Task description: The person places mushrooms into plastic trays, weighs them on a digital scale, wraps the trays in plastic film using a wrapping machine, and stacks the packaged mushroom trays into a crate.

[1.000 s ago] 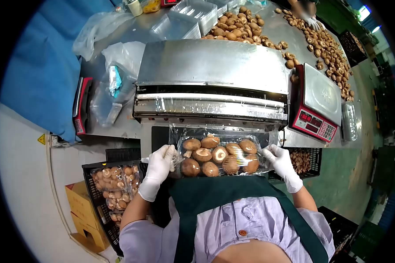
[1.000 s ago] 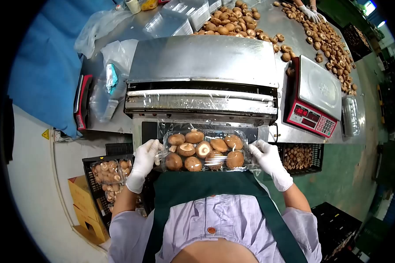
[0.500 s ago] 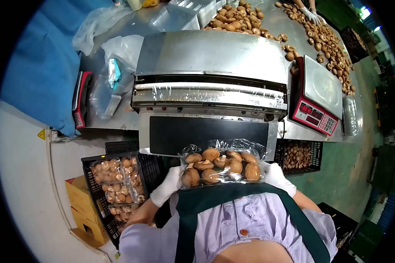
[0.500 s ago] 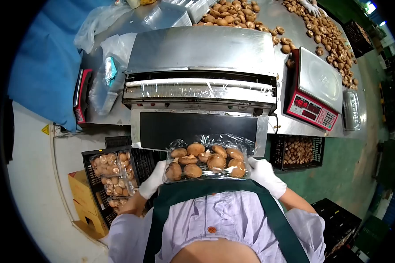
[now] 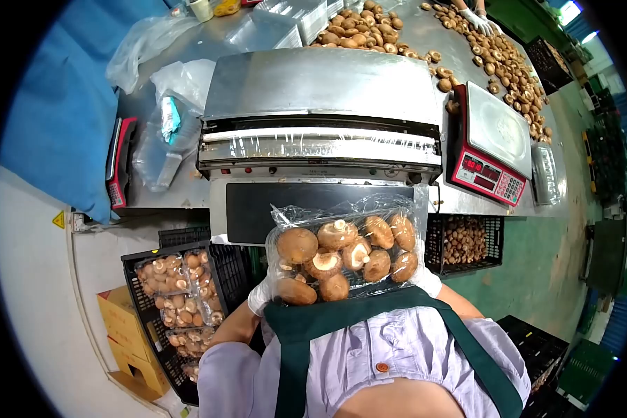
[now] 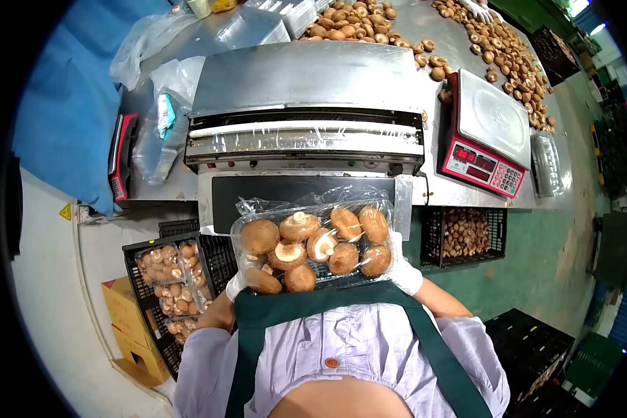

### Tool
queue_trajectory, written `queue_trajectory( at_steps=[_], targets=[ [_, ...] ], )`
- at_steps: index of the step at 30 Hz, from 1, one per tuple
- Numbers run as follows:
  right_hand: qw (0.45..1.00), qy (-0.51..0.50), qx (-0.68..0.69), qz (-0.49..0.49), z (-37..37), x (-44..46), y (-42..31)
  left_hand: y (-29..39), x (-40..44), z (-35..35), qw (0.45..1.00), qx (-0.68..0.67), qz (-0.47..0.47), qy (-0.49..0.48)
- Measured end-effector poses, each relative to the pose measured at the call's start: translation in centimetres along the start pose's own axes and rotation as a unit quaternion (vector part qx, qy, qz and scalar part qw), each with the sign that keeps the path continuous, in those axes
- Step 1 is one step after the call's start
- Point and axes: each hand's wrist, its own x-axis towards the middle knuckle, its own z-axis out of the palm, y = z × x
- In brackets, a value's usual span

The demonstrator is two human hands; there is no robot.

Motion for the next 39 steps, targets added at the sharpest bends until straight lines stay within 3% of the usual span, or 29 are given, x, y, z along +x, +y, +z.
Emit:
queue_trajectory(
  at_steps=[10,18,21,23,25,27,29,31,32,33,36,37,39],
  targets=[
    [0.997,-0.023,0.050,-0.049,-0.3,0.0,-1.7,0.0,0.1,0.8,0.999,-0.001,-0.006,-0.034],
    [0.952,-0.147,0.172,-0.207,-2.7,-2.2,-7.9,0.0,-0.5,0.7,0.998,0.004,-0.015,-0.059],
    [0.943,-0.100,0.228,-0.219,-5.1,-2.0,-9.3,-0.1,-0.8,0.8,0.998,0.005,-0.017,-0.067],
    [0.933,0.006,0.301,-0.196,-7.5,-1.9,-9.6,-0.2,-1.0,0.7,0.997,0.007,-0.019,-0.068],
    [0.891,0.138,0.408,-0.143,-11.0,-1.8,-9.5,-0.2,-1.1,0.7,0.998,0.007,-0.020,-0.066],
    [0.734,0.019,0.580,-0.352,-12.8,-1.0,-8.3,-0.1,-1.2,0.6,0.998,0.009,-0.021,-0.061],
    [0.637,-0.297,0.424,-0.572,-14.4,2.6,-9.5,0.0,-1.0,0.5,0.998,0.011,-0.020,-0.054],
    [0.546,-0.453,0.350,-0.612,-11.5,5.3,-13.3,0.5,-0.5,0.5,0.999,0.017,-0.018,-0.047],
    [0.475,-0.467,0.417,-0.619,-9.7,6.0,-15.1,0.6,-0.3,0.3,0.999,0.028,-0.014,-0.041],
    [0.483,-0.464,0.394,-0.629,-9.2,5.6,-16.5,0.9,-0.2,0.2,0.999,0.028,-0.011,-0.027],
    [0.648,-0.505,0.479,-0.310,-8.5,2.9,-21.0,1.4,-0.1,-0.2,1.000,0.021,-0.001,0.008],
    [0.677,-0.496,0.511,-0.185,-8.0,2.7,-21.6,1.3,-0.3,-0.1,1.000,0.013,-0.003,0.023],
    [0.677,-0.511,0.487,-0.207,-7.6,3.1,-22.0,1.5,-0.2,0.0,0.999,0.005,-0.005,0.043]
  ],
)
